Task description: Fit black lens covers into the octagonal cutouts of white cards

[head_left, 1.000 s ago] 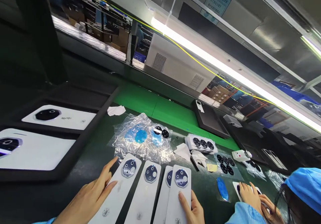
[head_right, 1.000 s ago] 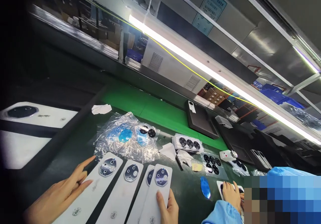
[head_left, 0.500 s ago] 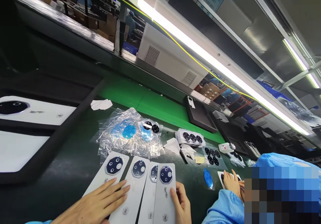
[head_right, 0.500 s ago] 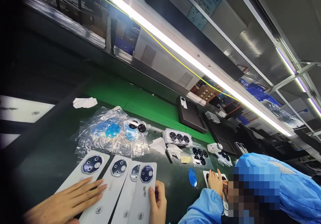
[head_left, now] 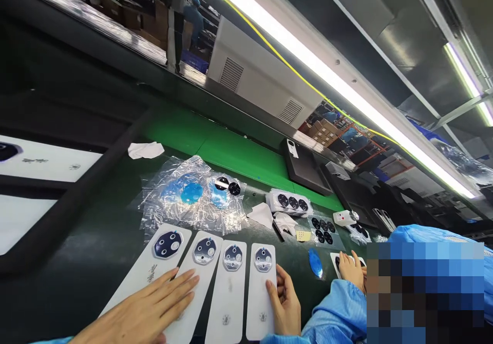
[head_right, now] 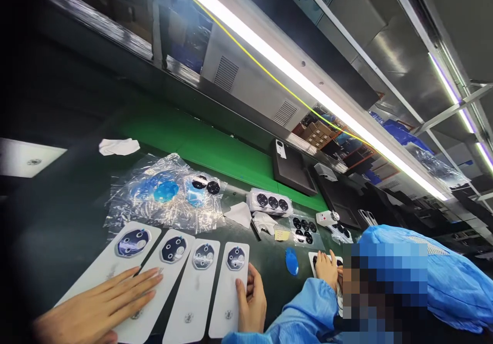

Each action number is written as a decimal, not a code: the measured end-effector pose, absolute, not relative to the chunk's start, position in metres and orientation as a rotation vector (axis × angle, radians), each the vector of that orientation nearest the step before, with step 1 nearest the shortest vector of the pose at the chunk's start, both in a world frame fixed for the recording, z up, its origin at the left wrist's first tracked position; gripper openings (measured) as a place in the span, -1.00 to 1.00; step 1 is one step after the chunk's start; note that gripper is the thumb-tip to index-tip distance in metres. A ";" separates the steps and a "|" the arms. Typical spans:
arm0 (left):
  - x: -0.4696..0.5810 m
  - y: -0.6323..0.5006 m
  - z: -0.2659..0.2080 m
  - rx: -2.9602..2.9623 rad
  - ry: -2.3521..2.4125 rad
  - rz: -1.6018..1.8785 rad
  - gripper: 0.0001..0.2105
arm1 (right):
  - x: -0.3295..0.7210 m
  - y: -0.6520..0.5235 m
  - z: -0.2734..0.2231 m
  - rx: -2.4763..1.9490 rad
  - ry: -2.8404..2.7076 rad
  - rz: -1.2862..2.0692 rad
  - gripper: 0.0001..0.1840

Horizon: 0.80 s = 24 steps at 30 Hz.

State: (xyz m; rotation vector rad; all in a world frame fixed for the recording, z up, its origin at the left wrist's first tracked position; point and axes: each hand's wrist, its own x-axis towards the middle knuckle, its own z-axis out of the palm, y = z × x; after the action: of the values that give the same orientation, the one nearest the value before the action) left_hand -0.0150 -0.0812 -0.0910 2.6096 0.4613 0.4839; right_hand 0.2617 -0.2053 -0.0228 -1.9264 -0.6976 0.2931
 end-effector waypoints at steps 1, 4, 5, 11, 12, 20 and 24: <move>-0.007 -0.084 -0.084 2.616 0.397 0.416 -0.18 | 0.260 -0.206 -0.025 -1.944 -0.713 0.246 -0.37; 0.017 -0.090 -0.056 2.591 0.266 0.207 -0.11 | 0.253 -0.207 -0.029 -1.988 -0.783 0.117 -0.44; 0.024 -0.091 -0.045 2.572 0.228 0.154 -0.14 | 0.252 -0.208 -0.030 -2.000 -0.811 0.073 -0.45; 0.042 -0.082 -0.008 2.547 0.166 -0.044 -0.29 | 0.248 -0.215 -0.038 -2.001 -0.978 -0.148 -0.51; 0.043 -0.079 -0.006 2.559 0.161 -0.094 -0.28 | 0.247 -0.218 -0.041 -1.990 -1.012 -0.182 -0.54; 0.037 -0.073 -0.025 2.574 0.156 -0.201 -0.36 | 0.230 -0.232 -0.062 -2.019 -1.270 -0.347 -0.65; 0.030 -0.073 -0.048 2.592 0.142 -0.051 -0.35 | 0.228 -0.232 -0.061 -2.088 -1.365 -0.431 -0.65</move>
State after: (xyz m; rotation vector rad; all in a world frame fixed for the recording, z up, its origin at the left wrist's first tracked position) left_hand 0.0302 -0.0733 -0.0479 2.5915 0.1424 -0.0506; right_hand 0.2275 -0.2325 -0.0610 -2.0877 -1.3651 -0.4305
